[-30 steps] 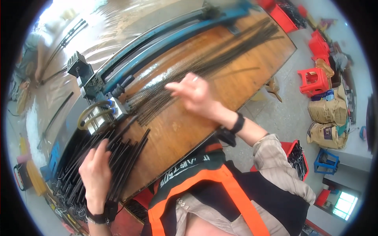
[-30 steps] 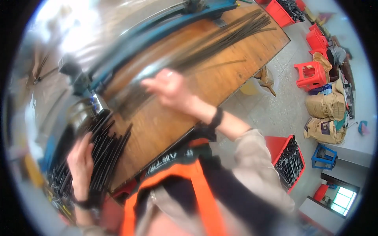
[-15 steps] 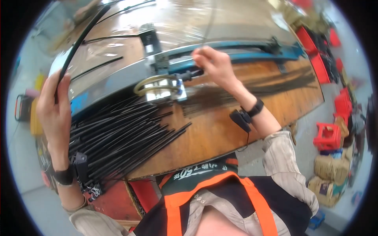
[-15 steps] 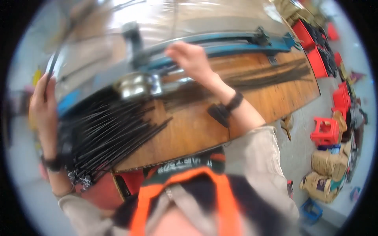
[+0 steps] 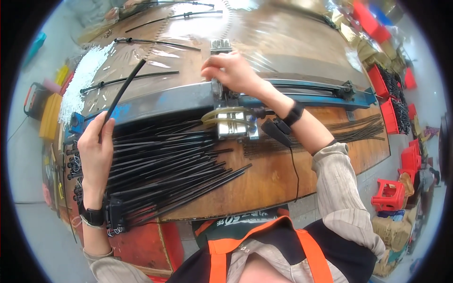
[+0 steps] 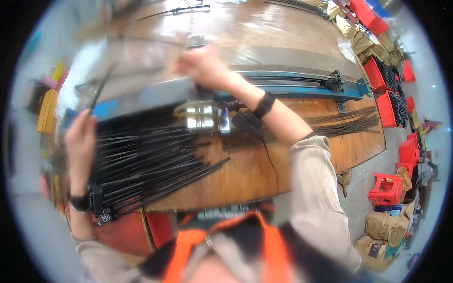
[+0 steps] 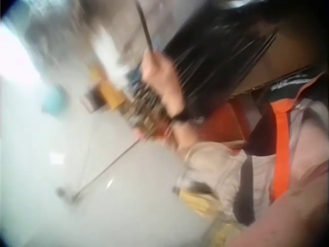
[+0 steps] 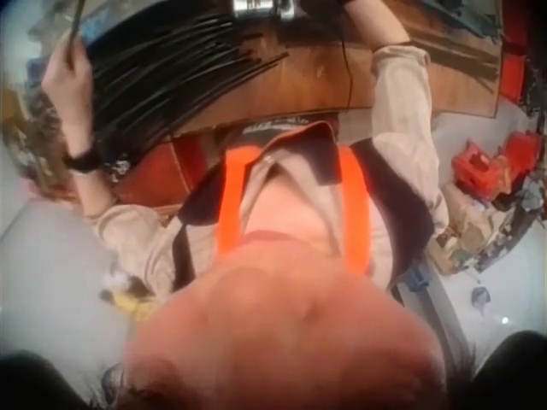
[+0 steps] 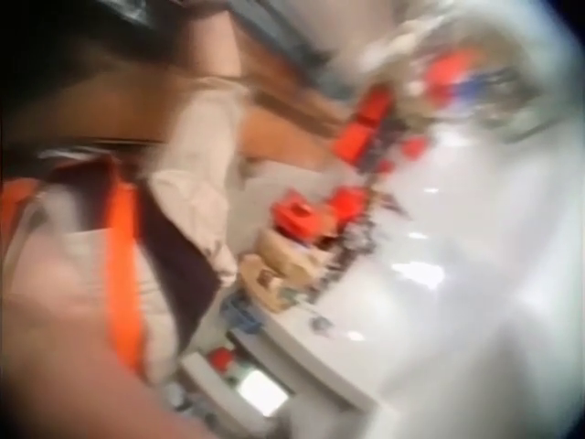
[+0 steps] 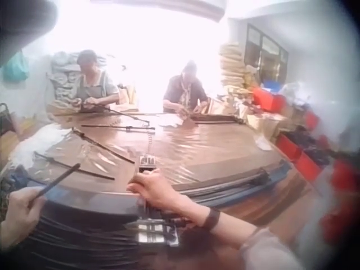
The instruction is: Using a manual sliding cutter machine to cut bundles of black cables to a specific length.
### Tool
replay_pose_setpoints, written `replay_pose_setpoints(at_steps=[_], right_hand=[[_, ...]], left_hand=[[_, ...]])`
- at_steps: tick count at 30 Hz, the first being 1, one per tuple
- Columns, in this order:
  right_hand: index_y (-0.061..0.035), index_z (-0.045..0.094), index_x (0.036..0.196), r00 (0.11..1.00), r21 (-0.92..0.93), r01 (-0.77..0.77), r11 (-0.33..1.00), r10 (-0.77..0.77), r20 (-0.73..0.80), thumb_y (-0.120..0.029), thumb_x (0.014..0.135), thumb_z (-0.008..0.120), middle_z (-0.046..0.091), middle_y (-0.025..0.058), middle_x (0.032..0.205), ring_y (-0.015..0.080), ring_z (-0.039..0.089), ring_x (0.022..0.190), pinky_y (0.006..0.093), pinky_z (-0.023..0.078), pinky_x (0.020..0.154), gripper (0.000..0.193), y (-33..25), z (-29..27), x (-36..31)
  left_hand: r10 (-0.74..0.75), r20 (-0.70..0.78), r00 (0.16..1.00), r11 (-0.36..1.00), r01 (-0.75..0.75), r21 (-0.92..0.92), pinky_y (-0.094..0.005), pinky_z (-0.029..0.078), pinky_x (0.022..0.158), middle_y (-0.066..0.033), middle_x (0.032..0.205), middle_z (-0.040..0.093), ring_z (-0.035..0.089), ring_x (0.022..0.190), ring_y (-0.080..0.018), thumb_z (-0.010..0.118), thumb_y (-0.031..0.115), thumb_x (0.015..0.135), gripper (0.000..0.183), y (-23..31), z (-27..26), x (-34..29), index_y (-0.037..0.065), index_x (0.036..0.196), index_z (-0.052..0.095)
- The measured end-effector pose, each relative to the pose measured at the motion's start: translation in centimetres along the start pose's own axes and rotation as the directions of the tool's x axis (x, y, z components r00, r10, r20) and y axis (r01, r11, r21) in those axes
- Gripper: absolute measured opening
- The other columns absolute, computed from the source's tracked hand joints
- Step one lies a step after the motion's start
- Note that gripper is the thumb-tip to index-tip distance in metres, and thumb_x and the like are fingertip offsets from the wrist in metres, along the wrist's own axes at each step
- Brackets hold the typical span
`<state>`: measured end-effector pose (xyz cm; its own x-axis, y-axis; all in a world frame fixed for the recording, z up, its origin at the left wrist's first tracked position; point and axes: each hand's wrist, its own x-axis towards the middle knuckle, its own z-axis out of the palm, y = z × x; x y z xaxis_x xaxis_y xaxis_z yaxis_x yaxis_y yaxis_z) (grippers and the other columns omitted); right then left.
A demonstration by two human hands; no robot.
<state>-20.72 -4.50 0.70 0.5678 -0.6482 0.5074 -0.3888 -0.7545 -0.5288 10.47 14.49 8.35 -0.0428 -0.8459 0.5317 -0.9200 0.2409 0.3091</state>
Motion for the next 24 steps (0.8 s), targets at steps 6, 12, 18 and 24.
replay_pose_setpoints(at_steps=[6, 12, 18, 24], right_hand=[[-0.0155, 0.067, 0.080, 0.978, -0.559, 0.202, 0.804, -0.191, 0.080, -0.018, 0.089, 0.069, 0.069, 0.0009, 0.076, 0.0179, 0.065, 0.089, 0.0390, 0.032, 0.098, 0.009, 0.1, -0.9, -1.0], [-0.0152, 0.068, 0.092, 0.985, -0.732, -0.035, 0.680, -0.102, -0.142, -0.006, 0.086, 0.065, 0.070, -0.0001, 0.086, 0.0224, 0.061, 0.099, 0.0398, 0.029, 0.103, 0.011, 6.9, -12.4, -14.4], [-0.0093, 0.068, 0.093, 0.964, -0.809, -0.227, 0.543, 0.010, -0.264, -0.013, 0.089, 0.066, 0.067, 0.0078, 0.084, 0.0279, 0.060, 0.089, 0.0390, 0.044, 0.086, 0.006, 9.9, -20.3, -21.8], [-0.0035, 0.066, 0.096, 0.935, -0.721, -0.304, 0.623, 0.049, -0.352, -0.010, 0.091, 0.065, 0.063, 0.0107, 0.087, 0.0285, 0.058, 0.090, 0.0389, 0.045, 0.085, 0.008, 11.7, -19.5, -23.1]], left_hand=[[-0.046, 0.053, 0.998, 0.999, 0.047, -0.025, -0.0343, 0.050, 0.067, -0.0180, 0.087, 0.067, 0.063, 0.073, -0.0281, 0.063, 0.010, 0.095, 0.020, -0.6, 1.2, 1.6, -0.004, 0.110, 0.065], [0.152, 0.105, 0.983, 0.987, -0.157, 0.040, -0.0392, 0.052, 0.068, -0.0191, 0.089, 0.067, 0.066, 0.078, -0.0354, 0.065, 0.014, 0.093, 0.020, -4.1, 3.5, 1.8, 0.003, 0.109, 0.067], [0.420, 0.196, 0.886, 0.907, -0.401, -0.131, -0.0414, 0.054, 0.064, -0.0128, 0.079, 0.063, 0.066, 0.076, -0.0321, 0.061, 0.024, 0.094, 0.016, 3.7, 14.5, 6.7, 0.010, 0.089, 0.064], [0.412, 0.144, 0.900, 0.910, -0.398, -0.118, -0.0435, 0.051, 0.062, -0.0129, 0.075, 0.061, 0.063, 0.071, -0.0326, 0.062, 0.022, 0.093, 0.018, 3.4, 16.4, 6.9, 0.005, 0.087, 0.064]])
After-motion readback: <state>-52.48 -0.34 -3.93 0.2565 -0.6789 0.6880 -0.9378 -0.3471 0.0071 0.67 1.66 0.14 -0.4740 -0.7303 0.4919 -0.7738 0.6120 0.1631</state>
